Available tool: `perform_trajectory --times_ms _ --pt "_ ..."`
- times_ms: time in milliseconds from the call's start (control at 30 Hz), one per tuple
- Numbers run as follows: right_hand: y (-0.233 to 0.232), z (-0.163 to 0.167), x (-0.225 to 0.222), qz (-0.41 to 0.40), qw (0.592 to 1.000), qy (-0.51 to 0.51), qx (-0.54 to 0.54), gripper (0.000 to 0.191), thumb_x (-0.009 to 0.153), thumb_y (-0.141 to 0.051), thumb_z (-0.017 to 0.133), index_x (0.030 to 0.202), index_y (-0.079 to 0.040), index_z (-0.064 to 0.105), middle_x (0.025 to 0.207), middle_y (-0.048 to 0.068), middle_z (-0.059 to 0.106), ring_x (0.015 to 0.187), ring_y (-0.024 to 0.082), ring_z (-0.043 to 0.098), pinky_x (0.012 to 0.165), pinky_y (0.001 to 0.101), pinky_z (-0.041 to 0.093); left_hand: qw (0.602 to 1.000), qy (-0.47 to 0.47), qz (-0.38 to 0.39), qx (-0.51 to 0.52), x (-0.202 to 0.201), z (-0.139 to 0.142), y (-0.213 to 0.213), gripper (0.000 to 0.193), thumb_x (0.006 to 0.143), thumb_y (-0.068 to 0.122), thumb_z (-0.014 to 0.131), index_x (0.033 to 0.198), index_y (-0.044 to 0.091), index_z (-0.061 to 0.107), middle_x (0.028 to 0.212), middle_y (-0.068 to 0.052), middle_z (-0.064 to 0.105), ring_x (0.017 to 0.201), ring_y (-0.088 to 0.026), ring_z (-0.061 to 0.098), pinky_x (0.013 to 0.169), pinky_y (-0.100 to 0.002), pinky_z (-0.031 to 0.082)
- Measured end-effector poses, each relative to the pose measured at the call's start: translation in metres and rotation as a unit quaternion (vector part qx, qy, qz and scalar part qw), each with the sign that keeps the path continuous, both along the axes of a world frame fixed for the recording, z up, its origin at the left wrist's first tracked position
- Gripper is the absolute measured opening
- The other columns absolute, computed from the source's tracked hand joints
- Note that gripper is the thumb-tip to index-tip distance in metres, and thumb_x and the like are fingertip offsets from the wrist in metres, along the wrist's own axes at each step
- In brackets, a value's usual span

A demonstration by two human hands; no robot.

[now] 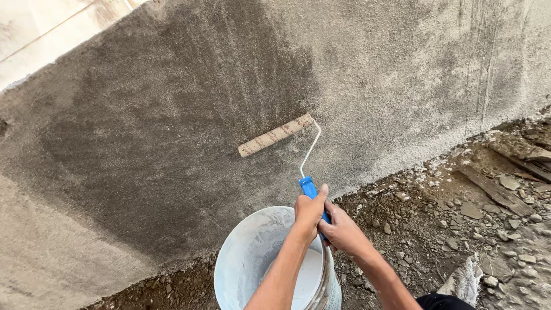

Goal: The person sits on a blue tarp on the ground and paints a concrete wall with a paint roller, dipping the roller into a bucket of white paint and rolling it over the wall in repeated strokes, working across different sections of the wall.

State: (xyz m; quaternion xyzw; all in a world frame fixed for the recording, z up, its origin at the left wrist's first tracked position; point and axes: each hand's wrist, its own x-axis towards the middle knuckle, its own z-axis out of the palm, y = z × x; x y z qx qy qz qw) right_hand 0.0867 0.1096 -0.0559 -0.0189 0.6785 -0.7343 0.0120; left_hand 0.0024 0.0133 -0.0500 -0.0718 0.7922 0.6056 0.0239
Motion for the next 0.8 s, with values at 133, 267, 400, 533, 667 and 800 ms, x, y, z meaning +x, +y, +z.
perform_trajectory --times_ms 133,267,400,533,667,800 --pt "-0.008 -0.020 -0.010 -0.087 0.982 0.147 0.083 0.040 0.098 -0.025 0.064 0.130 -0.002 0.058 0.081 0.003 0.065 0.064 0.013 0.060 0.055 0.0342 0.049 0.997 0.016 -0.020 -0.077 0.008 0.006 -0.001 0.058 0.089 0.052 0.075 0.058 0.005 0.059 0.063 -0.003 0.060 0.058 -0.011 0.051 0.051 -0.037 0.044" --pt "-0.011 -0.018 -0.010 -0.113 0.968 0.106 0.195 0.035 0.098 -0.026 0.060 0.126 -0.004 0.057 0.079 0.007 0.067 0.060 0.020 0.067 0.055 0.0378 0.052 0.994 -0.030 -0.049 -0.089 0.018 0.015 -0.006 0.054 0.090 0.051 0.071 0.062 0.005 0.060 0.065 -0.006 0.061 0.059 -0.016 0.056 0.053 -0.041 0.045" --pt "-0.013 0.009 0.005 -0.078 0.990 -0.060 0.105 0.031 0.099 -0.025 0.055 0.123 -0.006 0.056 0.069 0.012 0.065 0.050 0.019 0.064 0.047 0.0362 0.052 0.994 0.004 -0.073 -0.085 0.030 0.019 -0.011 0.046 0.090 0.045 0.071 0.079 0.000 0.066 0.076 -0.010 0.069 0.069 -0.015 0.062 0.062 -0.038 0.050" --pt "-0.012 0.039 0.018 -0.104 0.986 -0.039 0.127 0.036 0.092 -0.022 0.060 0.127 -0.012 0.060 0.067 0.006 0.063 0.045 0.016 0.057 0.041 0.0342 0.044 0.995 0.037 -0.083 -0.047 0.049 0.016 -0.012 0.035 0.090 0.032 0.071 0.101 -0.001 0.067 0.086 -0.011 0.073 0.076 -0.015 0.067 0.068 -0.034 0.053" --pt "-0.002 0.054 0.022 -0.122 0.970 -0.029 0.207 0.038 0.091 -0.023 0.065 0.128 -0.015 0.063 0.064 0.006 0.065 0.044 0.016 0.057 0.041 0.0341 0.045 0.988 0.067 -0.140 0.000 0.068 0.014 -0.016 0.026 0.092 0.025 0.069 0.105 0.002 0.069 0.085 -0.007 0.071 0.075 -0.013 0.062 0.068 -0.033 0.051" --pt "0.000 0.046 0.023 -0.120 0.965 -0.027 0.233 0.029 0.089 -0.021 0.064 0.114 -0.007 0.068 0.064 0.006 0.067 0.044 0.015 0.061 0.042 0.0335 0.047 0.983 0.089 -0.158 0.009 0.081 0.015 -0.024 0.028 0.095 0.027 0.069 0.100 -0.001 0.067 0.086 -0.006 0.073 0.076 -0.011 0.063 0.068 -0.031 0.052"
